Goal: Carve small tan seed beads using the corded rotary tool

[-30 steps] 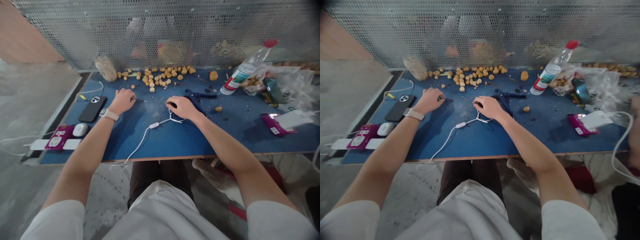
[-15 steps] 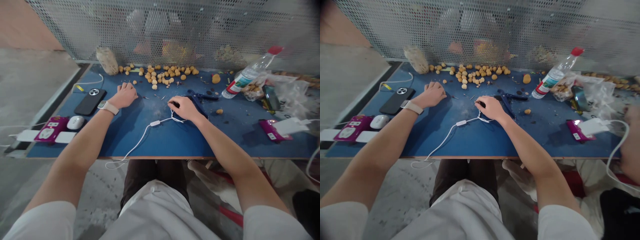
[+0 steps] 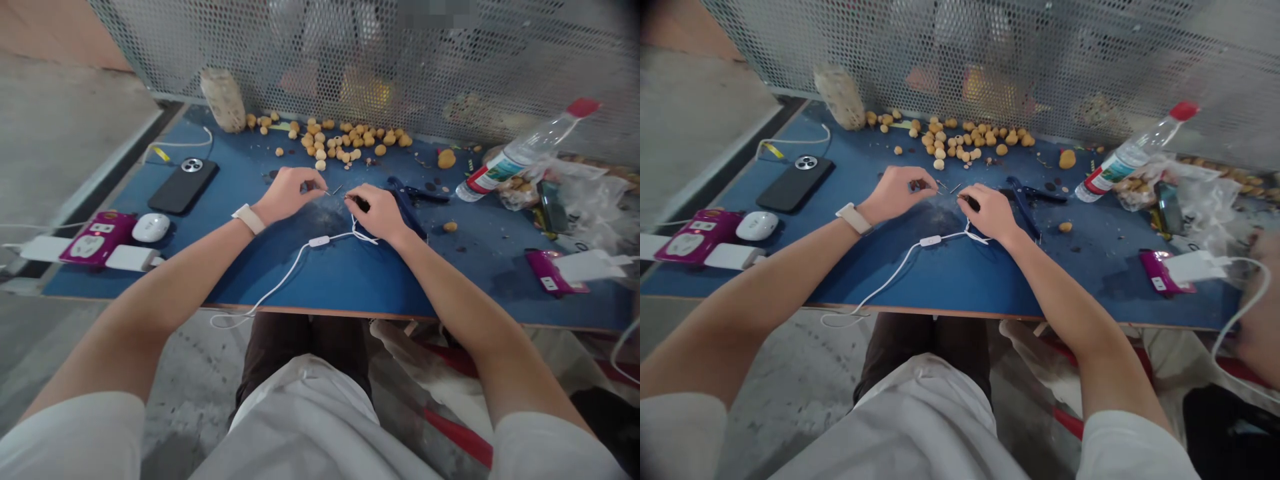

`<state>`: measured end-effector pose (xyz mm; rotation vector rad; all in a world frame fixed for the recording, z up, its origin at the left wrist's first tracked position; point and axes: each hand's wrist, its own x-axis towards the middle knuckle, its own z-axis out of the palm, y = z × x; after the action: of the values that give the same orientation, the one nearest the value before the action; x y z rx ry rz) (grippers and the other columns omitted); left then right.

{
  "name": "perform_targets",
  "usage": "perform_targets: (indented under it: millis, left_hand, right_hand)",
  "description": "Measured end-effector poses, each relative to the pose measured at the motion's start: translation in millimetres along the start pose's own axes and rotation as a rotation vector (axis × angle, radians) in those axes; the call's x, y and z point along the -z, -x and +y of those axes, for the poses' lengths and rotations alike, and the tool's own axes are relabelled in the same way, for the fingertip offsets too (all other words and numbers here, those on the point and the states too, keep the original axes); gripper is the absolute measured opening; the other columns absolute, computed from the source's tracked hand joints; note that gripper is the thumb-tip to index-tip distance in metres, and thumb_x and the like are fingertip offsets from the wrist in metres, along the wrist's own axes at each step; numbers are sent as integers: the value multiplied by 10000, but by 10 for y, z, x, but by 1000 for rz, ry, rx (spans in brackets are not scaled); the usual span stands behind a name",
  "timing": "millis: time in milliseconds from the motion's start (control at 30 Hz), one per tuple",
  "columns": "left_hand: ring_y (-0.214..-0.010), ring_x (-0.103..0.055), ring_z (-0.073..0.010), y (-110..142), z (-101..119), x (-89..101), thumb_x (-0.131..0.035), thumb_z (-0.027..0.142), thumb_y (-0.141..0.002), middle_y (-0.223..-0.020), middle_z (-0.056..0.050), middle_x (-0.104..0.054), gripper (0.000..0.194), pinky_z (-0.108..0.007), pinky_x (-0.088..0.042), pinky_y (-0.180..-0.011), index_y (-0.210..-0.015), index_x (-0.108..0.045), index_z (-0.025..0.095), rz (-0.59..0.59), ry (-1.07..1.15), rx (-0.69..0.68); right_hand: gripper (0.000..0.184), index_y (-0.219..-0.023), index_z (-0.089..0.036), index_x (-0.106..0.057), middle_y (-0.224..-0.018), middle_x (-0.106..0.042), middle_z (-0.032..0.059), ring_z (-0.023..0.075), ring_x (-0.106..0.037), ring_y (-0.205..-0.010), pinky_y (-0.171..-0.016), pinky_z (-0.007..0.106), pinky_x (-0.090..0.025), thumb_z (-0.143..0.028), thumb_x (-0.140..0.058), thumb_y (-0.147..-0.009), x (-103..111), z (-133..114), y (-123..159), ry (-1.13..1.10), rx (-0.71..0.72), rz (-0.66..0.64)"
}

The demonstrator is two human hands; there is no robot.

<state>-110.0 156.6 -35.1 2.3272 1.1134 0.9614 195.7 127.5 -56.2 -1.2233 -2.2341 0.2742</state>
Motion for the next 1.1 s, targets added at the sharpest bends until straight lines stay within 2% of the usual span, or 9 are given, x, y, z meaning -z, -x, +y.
perform_targets:
  millis: [67, 167, 300, 433, 567, 700, 900, 1100]
  left_hand:
    - [-1088, -918, -303, 26, 83, -75, -840, 310, -1134, -1199, -92, -995, 171, -446, -733, -1023, -1127, -998, 246, 41, 39, -15]
    - [-1115, -947, -309, 65, 165, -150, -866, 305, -1130, -1158, -54, -1003, 153, -440, -741, -1051, -1124, -1016, 274, 66, 56, 6]
    - [-1141, -954, -303, 129, 242, -169, -859, 281, -1158, -1201, -50, -1013, 173, -438, -746, -1074, -1151, -1031, 293, 89, 52, -13]
    - [-1214, -955, -325, 170, 298, -163, -835, 358, -1211, -1244, -79, -1011, 199, -454, -765, -1088, -1187, -1013, 272, 108, 57, -3]
    - [-1251, -957, -338, 181, 339, -159, -835, 408, -1238, -1239, -88, -1006, 224, -467, -774, -1122, -1191, -1000, 264, 131, 75, 0]
    - [-1225, -965, -331, 191, 361, -160, -849, 390, -1233, -1221, -84, -1007, 218, -493, -763, -1185, -1158, -1005, 257, 138, 87, -14]
    - [-1142, -968, -314, 189, 335, -199, -904, 396, -1177, -1163, -95, -1009, 198, -430, -779, -1064, -1109, -1016, 247, 139, 163, -14]
    - [-1145, -975, -309, 184, 344, -150, -894, 345, -1152, -1131, -72, -1014, 171, -412, -777, -1116, -1070, -1021, 264, 82, 122, -42]
  right_hand:
    - [420, -1315, -273, -934, -1268, -929, 149, 388, -847, -1180, -1087, 539, -665, -521, -597, -1281, -34, -33, 1, 17, 16, -18]
    - [477, -1419, -277, -943, -1298, -923, 151, 383, -844, -1192, -1104, 529, -662, -536, -559, -1305, -57, -91, 27, 2, 37, -24]
    - [576, -1557, -285, -932, -1325, -920, 156, 403, -846, -1242, -1189, 577, -659, -603, -508, -1333, -39, -147, 73, -41, 52, -16]
    - [680, -1580, -315, -933, -1318, -919, 152, 409, -843, -1266, -1207, 600, -666, -712, -431, -1349, -16, -161, 85, -57, 36, -22]
    - [717, -1569, -306, -936, -1321, -923, 154, 396, -847, -1231, -1198, 595, -671, -740, -410, -1350, -8, -178, 89, -64, 47, -13]
    - [674, -1508, -291, -945, -1319, -924, 157, 385, -848, -1210, -1171, 573, -671, -706, -437, -1357, -14, -182, 99, -72, 49, -8]
    - [552, -1400, -282, -937, -1216, -916, 124, 345, -839, -1110, -1087, 524, -677, -644, -524, -1349, -99, -77, 96, -119, 140, 80]
    - [396, -1269, -260, -909, -1149, -904, 121, 331, -827, -1084, -1035, 481, -652, -509, -606, -1317, -111, -58, 101, -92, 190, 63]
